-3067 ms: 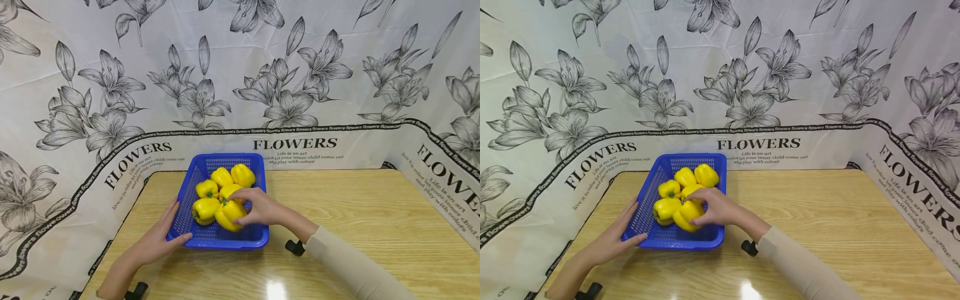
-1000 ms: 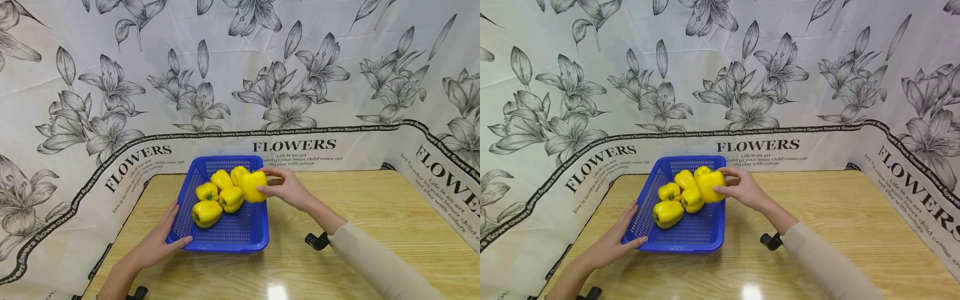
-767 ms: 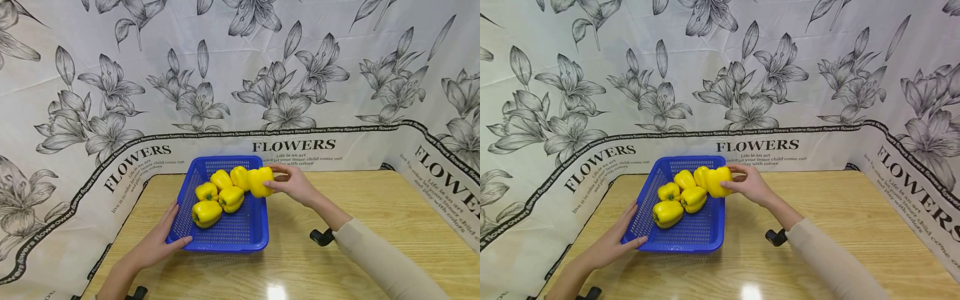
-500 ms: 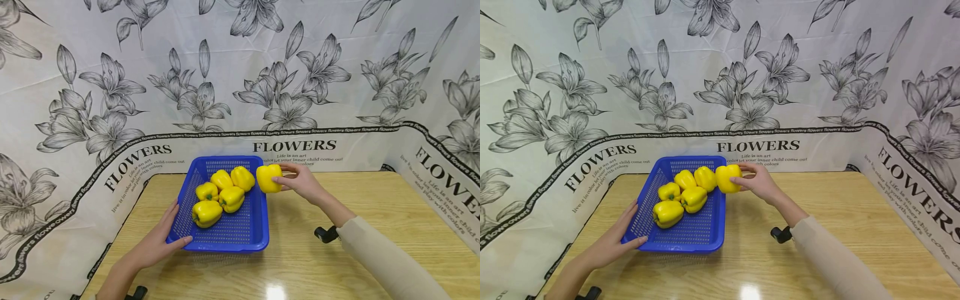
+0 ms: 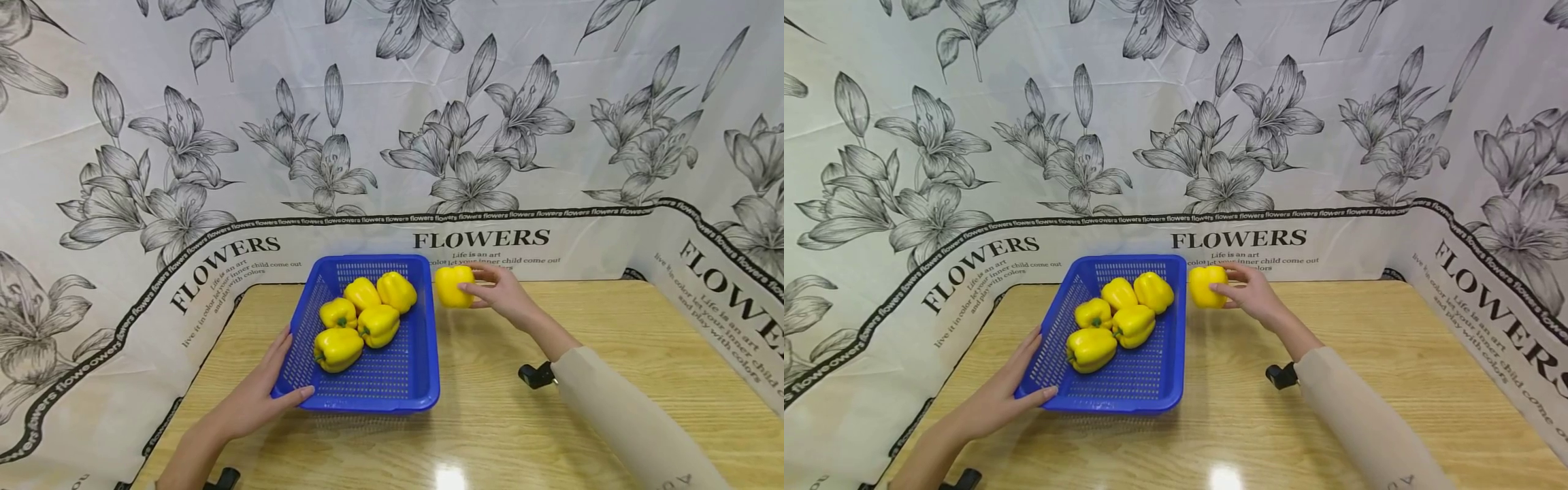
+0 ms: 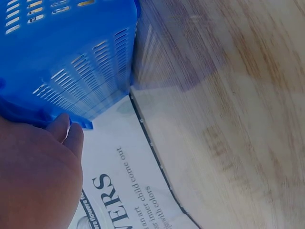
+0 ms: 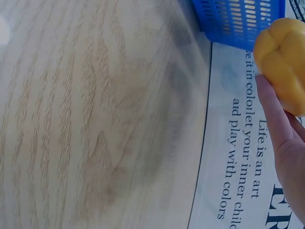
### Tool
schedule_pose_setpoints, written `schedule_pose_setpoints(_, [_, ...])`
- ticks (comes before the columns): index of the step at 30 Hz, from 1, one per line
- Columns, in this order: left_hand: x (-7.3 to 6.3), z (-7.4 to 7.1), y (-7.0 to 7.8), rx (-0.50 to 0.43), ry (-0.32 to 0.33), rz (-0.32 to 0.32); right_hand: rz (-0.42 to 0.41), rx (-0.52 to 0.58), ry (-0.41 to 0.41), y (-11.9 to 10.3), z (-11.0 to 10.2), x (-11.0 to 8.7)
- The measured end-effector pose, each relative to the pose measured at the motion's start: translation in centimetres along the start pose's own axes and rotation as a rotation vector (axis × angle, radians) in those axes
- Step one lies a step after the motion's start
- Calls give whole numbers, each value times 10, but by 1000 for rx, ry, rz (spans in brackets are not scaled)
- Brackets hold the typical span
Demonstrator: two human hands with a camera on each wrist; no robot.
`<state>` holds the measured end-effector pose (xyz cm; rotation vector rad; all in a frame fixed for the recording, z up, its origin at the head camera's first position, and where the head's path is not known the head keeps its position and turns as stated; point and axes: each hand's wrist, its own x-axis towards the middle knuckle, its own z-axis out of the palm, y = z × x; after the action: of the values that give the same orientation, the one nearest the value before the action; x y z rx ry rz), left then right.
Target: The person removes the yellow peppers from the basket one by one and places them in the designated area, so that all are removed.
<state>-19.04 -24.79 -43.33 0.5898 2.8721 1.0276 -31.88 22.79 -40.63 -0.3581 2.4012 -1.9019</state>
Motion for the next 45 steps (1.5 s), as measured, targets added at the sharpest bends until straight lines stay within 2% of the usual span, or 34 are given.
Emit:
schedule_pose_setpoints(9, [0, 0, -1, -3, 4, 10, 42, -32, -14, 19, -7, 10])
schedule_pose_setpoints(18, [-1, 2, -1, -8, 7, 10, 76, -76, -66, 40, -8, 17])
schedule_pose_setpoints(33, [-1, 1, 0, -11, 0, 4, 137, -32, -162, 54, -17, 24])
schedule_pose_setpoints(45, [0, 0, 1, -10, -2, 0, 147, -12, -145, 57, -24, 20])
